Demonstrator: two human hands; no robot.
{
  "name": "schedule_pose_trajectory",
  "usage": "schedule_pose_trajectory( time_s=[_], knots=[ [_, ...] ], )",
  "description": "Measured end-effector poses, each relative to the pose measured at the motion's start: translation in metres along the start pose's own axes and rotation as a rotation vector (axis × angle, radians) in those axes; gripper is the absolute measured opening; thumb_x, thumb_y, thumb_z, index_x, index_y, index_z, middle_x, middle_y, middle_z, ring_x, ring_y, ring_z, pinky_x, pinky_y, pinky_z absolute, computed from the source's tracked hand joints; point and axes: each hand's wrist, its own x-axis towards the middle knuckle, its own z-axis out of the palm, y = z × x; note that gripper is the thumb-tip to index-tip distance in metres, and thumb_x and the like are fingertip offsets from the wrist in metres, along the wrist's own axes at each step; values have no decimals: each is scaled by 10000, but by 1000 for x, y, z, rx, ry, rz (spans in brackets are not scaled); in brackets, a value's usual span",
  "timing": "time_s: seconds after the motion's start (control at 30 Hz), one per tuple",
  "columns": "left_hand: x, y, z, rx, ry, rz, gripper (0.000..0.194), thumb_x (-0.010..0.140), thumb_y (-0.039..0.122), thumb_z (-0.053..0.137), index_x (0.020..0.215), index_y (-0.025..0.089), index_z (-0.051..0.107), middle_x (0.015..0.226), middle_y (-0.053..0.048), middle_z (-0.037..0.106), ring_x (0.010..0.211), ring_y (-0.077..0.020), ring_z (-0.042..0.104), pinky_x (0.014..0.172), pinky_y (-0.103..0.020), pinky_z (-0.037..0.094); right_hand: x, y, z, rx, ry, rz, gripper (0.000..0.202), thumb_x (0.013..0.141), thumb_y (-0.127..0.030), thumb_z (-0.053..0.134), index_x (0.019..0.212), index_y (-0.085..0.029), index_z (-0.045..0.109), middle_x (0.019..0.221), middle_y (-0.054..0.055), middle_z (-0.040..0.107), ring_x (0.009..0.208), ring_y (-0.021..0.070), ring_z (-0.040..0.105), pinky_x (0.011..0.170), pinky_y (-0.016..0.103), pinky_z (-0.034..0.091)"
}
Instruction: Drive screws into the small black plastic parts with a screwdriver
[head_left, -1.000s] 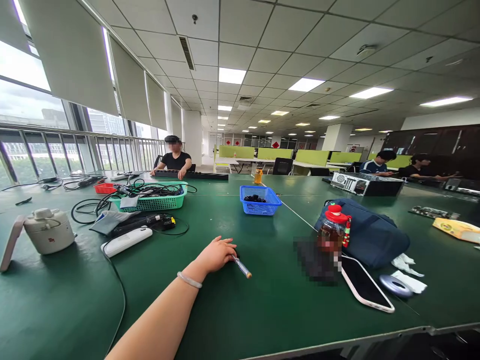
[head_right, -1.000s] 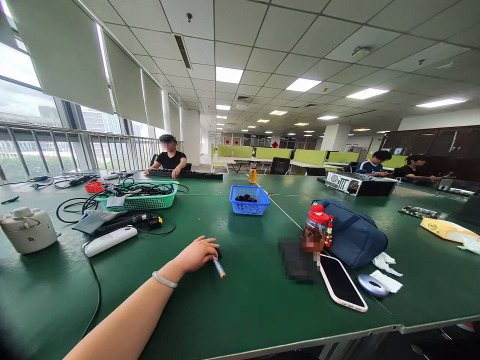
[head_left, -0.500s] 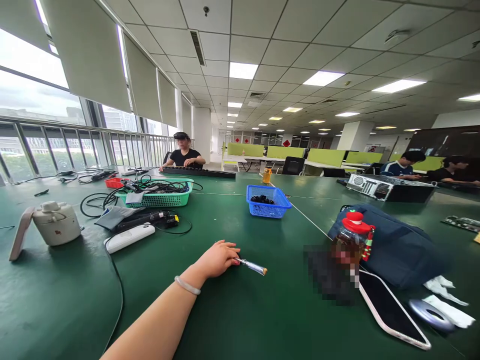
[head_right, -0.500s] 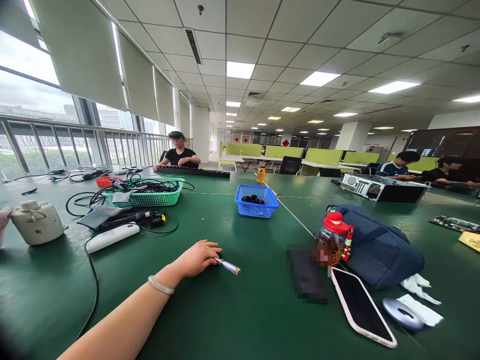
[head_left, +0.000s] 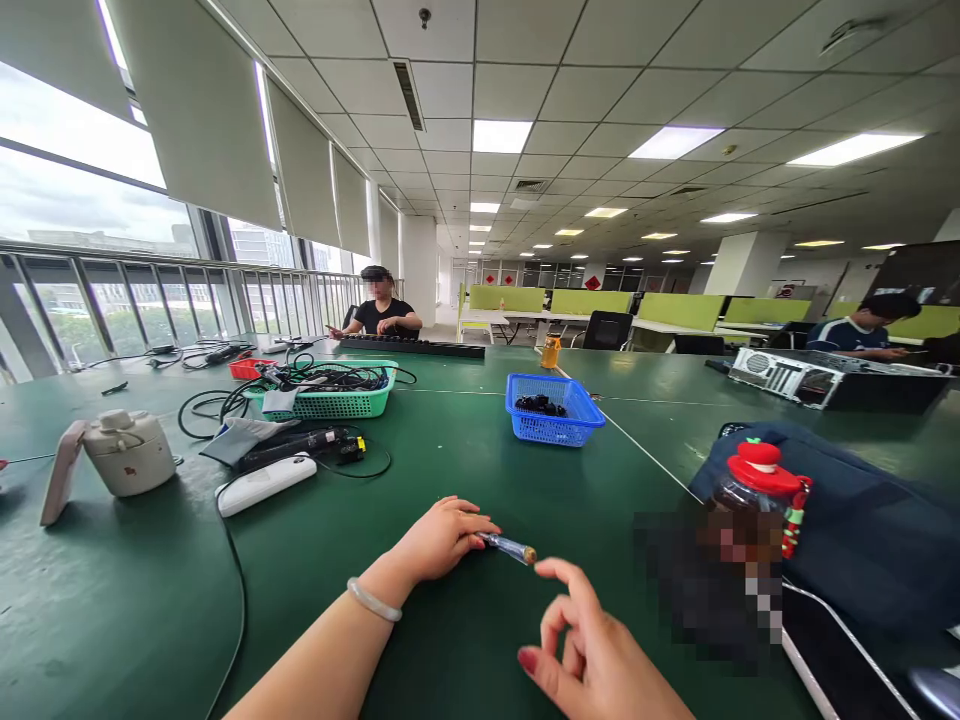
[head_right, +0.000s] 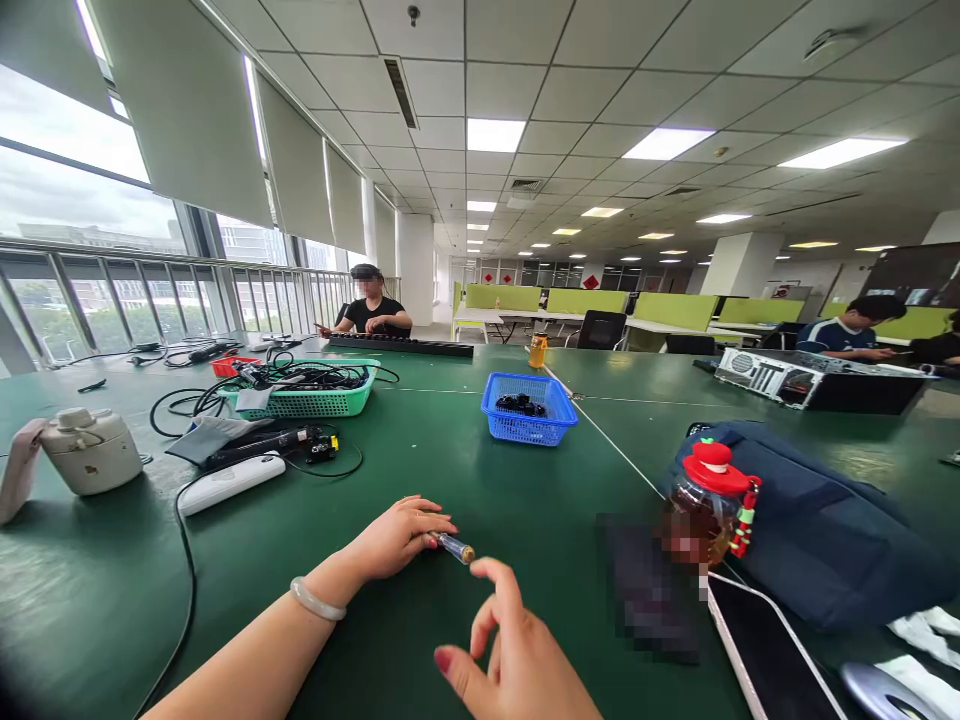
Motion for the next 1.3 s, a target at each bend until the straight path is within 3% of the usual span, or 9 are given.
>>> schedule_pose_trajectory(
  time_s=[0.07,0.23,0.43,0.5,0.63,0.73,0.9,1.2,1.3],
  knots=[
    [0,1,0,-2,3,-3,335,921,270,456,1211,337,609,1235,26,643,1219,-218,493,1064,-392,327,22,-16,-14,101,126,-29,612,860,-443,568,1388,-263,318,731,-30,616,441,115,530,460,226,428],
    [0,1,2,16,32,28,284,926,307,460,1140,302,646,1139,0,683,1160,-217,533,1041,-381,351,67,-41,-21,68,322,-122,309,864,-368,538,1133,-223,580,570,-38,538,512,142,525,498,233,405],
    [0,-1,4,-7,67,69,258,907,372,510,1086,265,661,1045,-36,695,1057,-213,589,998,-357,393,106,-19,-6,400,348,-139,288,834,-473,566,816,-190,614,623,-19,536,542,122,507,521,229,422],
    [-1,-2,5,-20,92,45,342,869,414,565,1176,272,616,1150,-50,658,1099,-230,570,1009,-365,394,109,-8,0,480,368,-161,318,830,-495,577,807,-179,610,641,-10,547,532,112,489,490,217,407],
    [-3,-6,10,13,196,-147,625,740,427,707,1306,259,502,1356,-86,497,1204,-269,489,1036,-390,387,102,7,4,506,438,-164,321,856,-490,565,868,-174,621,664,-3,556,520,99,465,460,205,379],
    [-3,-6,14,48,178,-210,526,742,419,702,1213,230,566,1220,-85,572,1111,-264,532,982,-385,425,97,12,4,480,480,-176,326,874,-487,544,880,-172,629,676,0,563,518,95,464,464,204,381],
    [-3,0,16,69,122,-155,270,838,339,597,1081,227,633,1029,-53,654,980,-237,561,910,-368,445,95,11,4,393,516,-227,323,911,-453,491,851,-164,624,692,14,573,533,96,466,482,205,389],
    [-3,0,16,4,109,-130,453,809,65,464,1195,261,597,1090,-20,669,1034,-206,546,946,-352,431,94,13,2,359,529,-226,250,894,-401,521,828,-188,634,707,22,619,580,132,544,517,227,430],
    [-3,-2,17,-34,113,-108,476,814,44,437,1199,273,599,1139,-14,652,1064,-195,533,975,-343,415,94,12,1,363,551,-225,253,885,-402,528,801,-189,638,709,26,627,595,141,558,528,233,442]
  ],
)
